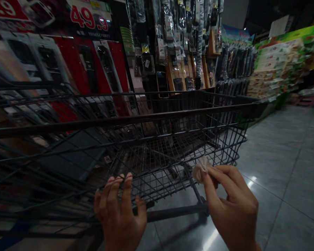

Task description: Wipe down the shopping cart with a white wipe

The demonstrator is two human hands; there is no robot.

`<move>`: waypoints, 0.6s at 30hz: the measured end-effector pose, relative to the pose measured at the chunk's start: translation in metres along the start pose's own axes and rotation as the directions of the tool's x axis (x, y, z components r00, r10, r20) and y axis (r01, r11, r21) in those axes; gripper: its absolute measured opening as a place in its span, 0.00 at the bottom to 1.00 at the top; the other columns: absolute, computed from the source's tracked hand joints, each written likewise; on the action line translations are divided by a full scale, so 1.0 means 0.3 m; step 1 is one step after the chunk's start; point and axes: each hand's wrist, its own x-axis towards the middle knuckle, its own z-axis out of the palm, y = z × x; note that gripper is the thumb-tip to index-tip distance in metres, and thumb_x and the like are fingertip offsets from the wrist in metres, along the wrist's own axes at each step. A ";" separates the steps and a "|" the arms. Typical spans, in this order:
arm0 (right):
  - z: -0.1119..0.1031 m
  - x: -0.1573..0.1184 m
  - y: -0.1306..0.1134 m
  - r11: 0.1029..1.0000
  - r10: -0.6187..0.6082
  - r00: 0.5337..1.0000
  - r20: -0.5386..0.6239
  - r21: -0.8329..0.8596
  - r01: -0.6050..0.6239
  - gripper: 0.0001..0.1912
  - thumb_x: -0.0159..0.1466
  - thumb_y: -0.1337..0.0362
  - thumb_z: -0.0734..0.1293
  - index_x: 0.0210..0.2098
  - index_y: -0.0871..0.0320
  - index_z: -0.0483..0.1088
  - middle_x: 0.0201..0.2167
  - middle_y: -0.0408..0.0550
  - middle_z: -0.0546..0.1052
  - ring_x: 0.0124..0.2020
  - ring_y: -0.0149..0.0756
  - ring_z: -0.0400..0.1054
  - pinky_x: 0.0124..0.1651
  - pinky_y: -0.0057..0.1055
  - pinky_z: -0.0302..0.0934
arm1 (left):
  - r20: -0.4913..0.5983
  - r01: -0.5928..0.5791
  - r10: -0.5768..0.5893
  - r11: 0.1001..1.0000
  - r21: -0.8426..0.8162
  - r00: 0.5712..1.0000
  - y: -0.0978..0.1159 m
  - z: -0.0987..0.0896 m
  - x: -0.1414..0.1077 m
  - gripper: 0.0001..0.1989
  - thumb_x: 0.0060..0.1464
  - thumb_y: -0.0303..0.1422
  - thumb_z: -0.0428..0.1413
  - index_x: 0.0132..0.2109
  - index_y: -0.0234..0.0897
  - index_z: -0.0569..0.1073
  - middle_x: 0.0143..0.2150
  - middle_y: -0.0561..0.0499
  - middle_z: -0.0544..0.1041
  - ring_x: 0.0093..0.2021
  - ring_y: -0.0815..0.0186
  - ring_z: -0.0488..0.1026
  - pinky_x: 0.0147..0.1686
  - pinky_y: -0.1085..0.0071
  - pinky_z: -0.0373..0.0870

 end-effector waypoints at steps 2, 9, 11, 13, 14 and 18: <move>0.022 0.022 -0.024 0.999 -0.032 0.998 -0.046 0.012 0.033 0.09 0.61 0.76 0.65 0.39 0.60 0.72 0.32 0.45 0.71 0.31 0.27 0.68 0.32 0.25 0.68 | -0.030 -0.032 0.032 0.999 -0.006 0.999 -0.001 0.007 0.004 0.41 0.49 0.26 0.58 0.68 0.33 0.51 0.52 0.36 0.66 0.62 0.45 0.60 0.62 0.43 0.54; 0.151 0.022 -0.037 0.998 -0.051 0.997 -0.055 0.039 0.054 0.08 0.62 0.76 0.63 0.38 0.61 0.71 0.33 0.47 0.69 0.33 0.30 0.68 0.33 0.28 0.68 | -0.081 0.013 -0.021 0.996 -0.093 0.997 0.023 0.024 0.029 0.39 0.50 0.19 0.53 0.68 0.32 0.50 0.52 0.37 0.67 0.63 0.50 0.59 0.63 0.50 0.55; 0.163 0.016 -0.035 0.998 -0.060 0.997 -0.057 0.030 0.062 0.08 0.62 0.76 0.63 0.38 0.60 0.70 0.33 0.47 0.69 0.33 0.30 0.68 0.33 0.28 0.68 | -0.088 0.013 -0.021 0.996 -0.089 0.996 0.020 0.036 0.029 0.39 0.50 0.18 0.53 0.68 0.33 0.50 0.53 0.38 0.67 0.64 0.51 0.58 0.64 0.52 0.54; 0.171 0.012 -0.039 0.997 -0.068 0.995 -0.071 0.039 0.071 0.07 0.62 0.75 0.63 0.37 0.59 0.70 0.32 0.46 0.69 0.32 0.30 0.68 0.33 0.28 0.68 | -0.102 0.016 -0.025 0.996 -0.087 0.994 0.010 0.053 0.028 0.40 0.50 0.18 0.53 0.68 0.34 0.50 0.53 0.39 0.67 0.63 0.52 0.59 0.63 0.53 0.55; 0.177 0.007 -0.044 0.995 -0.074 0.994 -0.075 0.053 0.079 0.07 0.62 0.75 0.64 0.37 0.59 0.70 0.32 0.45 0.69 0.32 0.30 0.68 0.33 0.28 0.69 | -0.110 0.017 -0.027 0.996 -0.087 0.994 0.005 0.062 0.028 0.39 0.50 0.18 0.52 0.68 0.35 0.50 0.53 0.39 0.68 0.63 0.52 0.60 0.63 0.53 0.56; 0.235 -0.044 -0.081 0.978 -0.124 0.992 -0.002 0.170 0.122 0.08 0.62 0.75 0.63 0.37 0.59 0.70 0.32 0.47 0.72 0.33 0.31 0.71 0.34 0.27 0.70 | -0.157 0.023 -0.040 0.993 -0.113 0.987 -0.021 0.095 0.035 0.38 0.50 0.18 0.51 0.67 0.38 0.52 0.52 0.42 0.69 0.60 0.53 0.63 0.60 0.54 0.60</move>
